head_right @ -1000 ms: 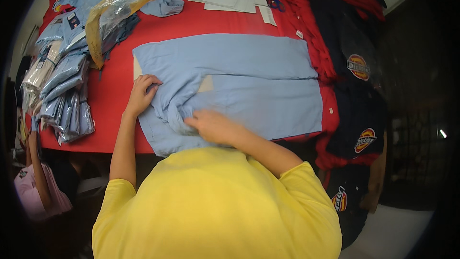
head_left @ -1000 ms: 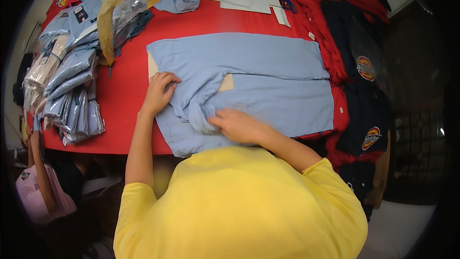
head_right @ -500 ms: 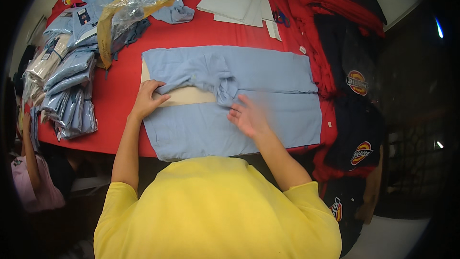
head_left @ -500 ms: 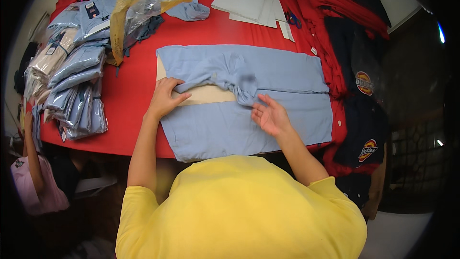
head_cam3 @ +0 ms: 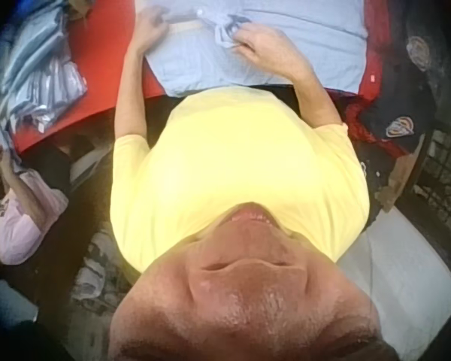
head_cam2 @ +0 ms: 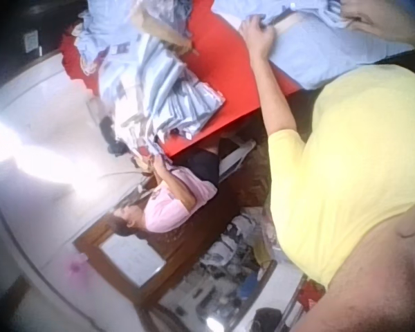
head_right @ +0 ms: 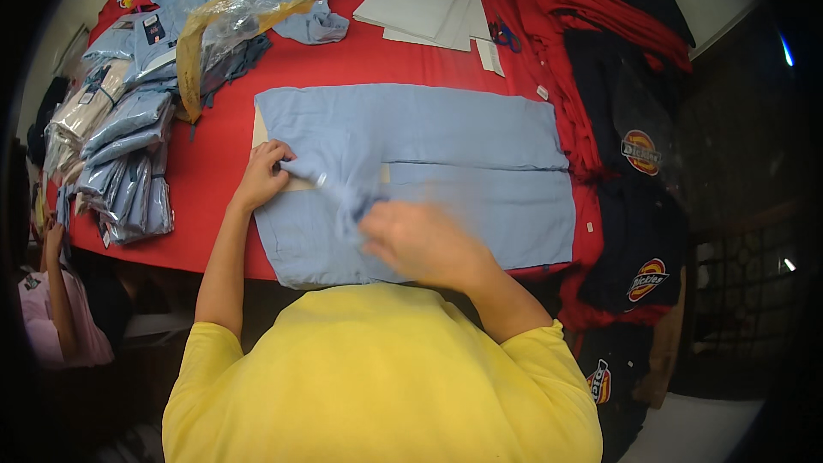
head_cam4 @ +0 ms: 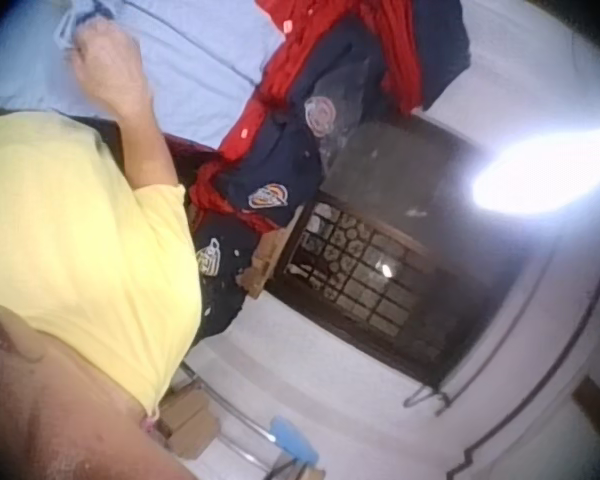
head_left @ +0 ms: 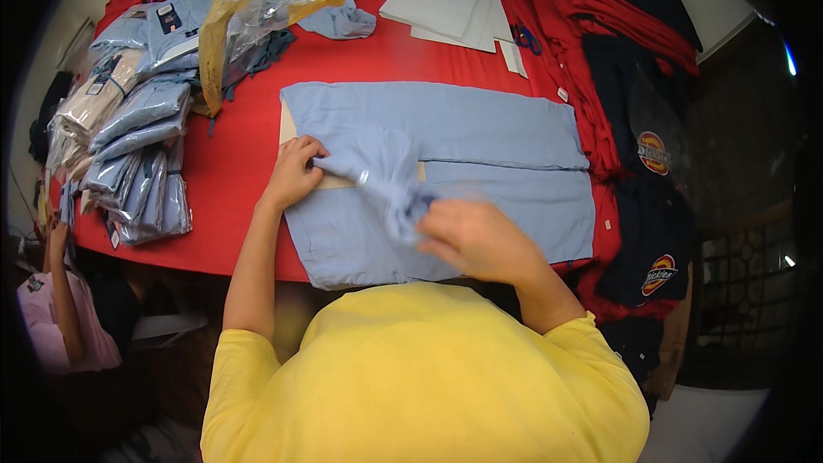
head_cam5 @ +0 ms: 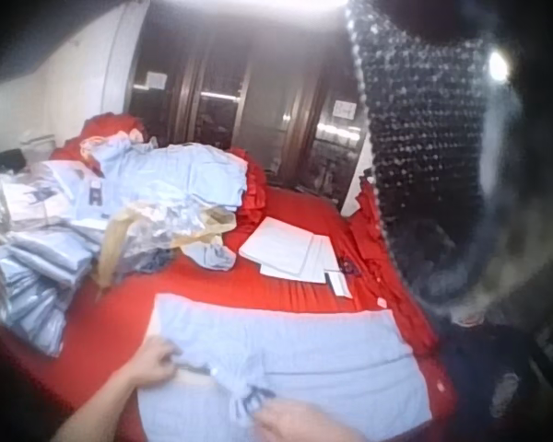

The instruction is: The person tags and folds light blue shirts on a red table using a folding board. They use a hand tool to attach tags to the garments, place a folding board on the back of each shirt, fold the sleeves and bottom over the board, and then remove the board to stack the finished items.

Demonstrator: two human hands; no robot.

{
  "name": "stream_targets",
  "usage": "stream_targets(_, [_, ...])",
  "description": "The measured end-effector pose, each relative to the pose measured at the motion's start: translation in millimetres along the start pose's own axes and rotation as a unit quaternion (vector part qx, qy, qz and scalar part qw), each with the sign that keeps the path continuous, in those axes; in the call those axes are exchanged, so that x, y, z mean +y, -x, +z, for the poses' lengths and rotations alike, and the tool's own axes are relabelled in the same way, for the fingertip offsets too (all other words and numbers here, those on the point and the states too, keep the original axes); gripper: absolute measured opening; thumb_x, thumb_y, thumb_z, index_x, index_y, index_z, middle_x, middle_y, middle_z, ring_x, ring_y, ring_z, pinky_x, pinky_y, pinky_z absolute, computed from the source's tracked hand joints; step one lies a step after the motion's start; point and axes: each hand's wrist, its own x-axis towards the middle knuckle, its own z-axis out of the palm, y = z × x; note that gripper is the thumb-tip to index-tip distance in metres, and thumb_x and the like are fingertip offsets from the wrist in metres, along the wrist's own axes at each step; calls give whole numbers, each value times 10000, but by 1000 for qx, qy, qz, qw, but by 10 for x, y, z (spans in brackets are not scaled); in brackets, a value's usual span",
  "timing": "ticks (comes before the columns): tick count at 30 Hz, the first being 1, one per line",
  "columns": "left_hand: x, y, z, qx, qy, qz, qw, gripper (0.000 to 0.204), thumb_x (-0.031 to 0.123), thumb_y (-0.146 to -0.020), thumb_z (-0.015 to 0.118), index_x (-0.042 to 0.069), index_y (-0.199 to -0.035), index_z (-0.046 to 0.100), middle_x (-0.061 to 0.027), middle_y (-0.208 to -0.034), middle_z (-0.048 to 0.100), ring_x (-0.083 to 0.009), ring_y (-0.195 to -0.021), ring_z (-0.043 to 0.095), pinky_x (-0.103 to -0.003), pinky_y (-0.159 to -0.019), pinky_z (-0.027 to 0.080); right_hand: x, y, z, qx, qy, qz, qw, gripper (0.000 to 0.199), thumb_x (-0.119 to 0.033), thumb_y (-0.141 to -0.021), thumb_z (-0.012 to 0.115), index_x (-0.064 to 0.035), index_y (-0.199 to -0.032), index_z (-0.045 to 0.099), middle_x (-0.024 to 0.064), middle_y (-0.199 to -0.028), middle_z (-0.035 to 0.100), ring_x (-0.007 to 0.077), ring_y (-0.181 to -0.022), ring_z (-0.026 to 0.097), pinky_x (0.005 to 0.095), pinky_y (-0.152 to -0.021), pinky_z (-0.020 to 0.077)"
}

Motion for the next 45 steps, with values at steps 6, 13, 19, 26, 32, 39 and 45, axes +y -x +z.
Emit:
stream_targets(6, [-85, -7, 9, 11, 31, -55, 998, 223, 50, -767, 556, 61, -981, 617, -76, -963, 562, -237, -885, 477, -322, -819, 412, -39, -15, -535, 61, -38, 60, 996, 186, -179, -888, 614, -30, -995, 640, 168, -841, 632, 354, -778, 617, 400, -691, 490])
stream_targets(13, [-76, -164, 64, 48, 121, -72, 989, 223, 69, -906, 530, 42, -1124, 569, -138, -1047, 602, -255, -974, 560, -331, -878, 438, 1339, 116, -306, 306, 95, 240, 916, 271, -233, -931, 590, 19, -1011, 653, 77, -831, 657, 135, -661, 580, 286, -636, 467])
stream_targets(19, [-207, -75, -15, 30, 145, -109, 983, 204, 50, -926, 504, 34, -1121, 563, -130, -1030, 615, -233, -1031, 575, -324, -904, 432, 502, 536, 557, -274, -178, 220, 919, 379, -319, -963, 485, 8, -986, 676, 131, -879, 697, 247, -750, 663, 343, -715, 510])
stream_targets(26, [-114, -376, -299, -114, 157, -154, 969, 350, 338, -1002, 408, 55, -1097, 591, -80, -1051, 600, -196, -1044, 538, -314, -967, 386, 555, 877, 1479, -370, -303, 352, 804, 670, -558, -975, 367, 32, -1175, 615, 231, -1148, 626, 316, -1095, 578, 366, -929, 440])
stream_targets(32, [-207, -449, -321, -142, 229, -200, 942, 646, 568, -998, 264, 31, -1070, 615, -70, -1064, 587, -192, -1041, 512, -325, -996, 369, 57, 465, 1450, -297, -514, 510, 623, 575, -471, -921, 599, 59, -1143, 630, 168, -1116, 640, 211, -1040, 580, 311, -870, 462])
stream_targets(39, [-425, -411, -374, -148, 288, -225, 919, 791, 683, -948, 220, 18, -1062, 632, -93, -1056, 601, -201, -1008, 533, -337, -965, 394, 431, -318, 813, -150, -715, 204, 652, 704, -566, -909, 523, 34, -1275, 481, 172, -1229, 542, 259, -1097, 544, 365, -934, 416])
stream_targets(45, [-197, -515, -355, -89, 276, -240, 926, 634, 595, -948, 406, 9, -1047, 626, -57, -990, 610, -158, -892, 540, -304, -832, 439, 987, -1241, 205, 134, -815, 143, 545, 941, -655, -918, 396, 42, -1472, 94, 292, -1513, 138, 395, -1373, 299, 462, -1136, 274])
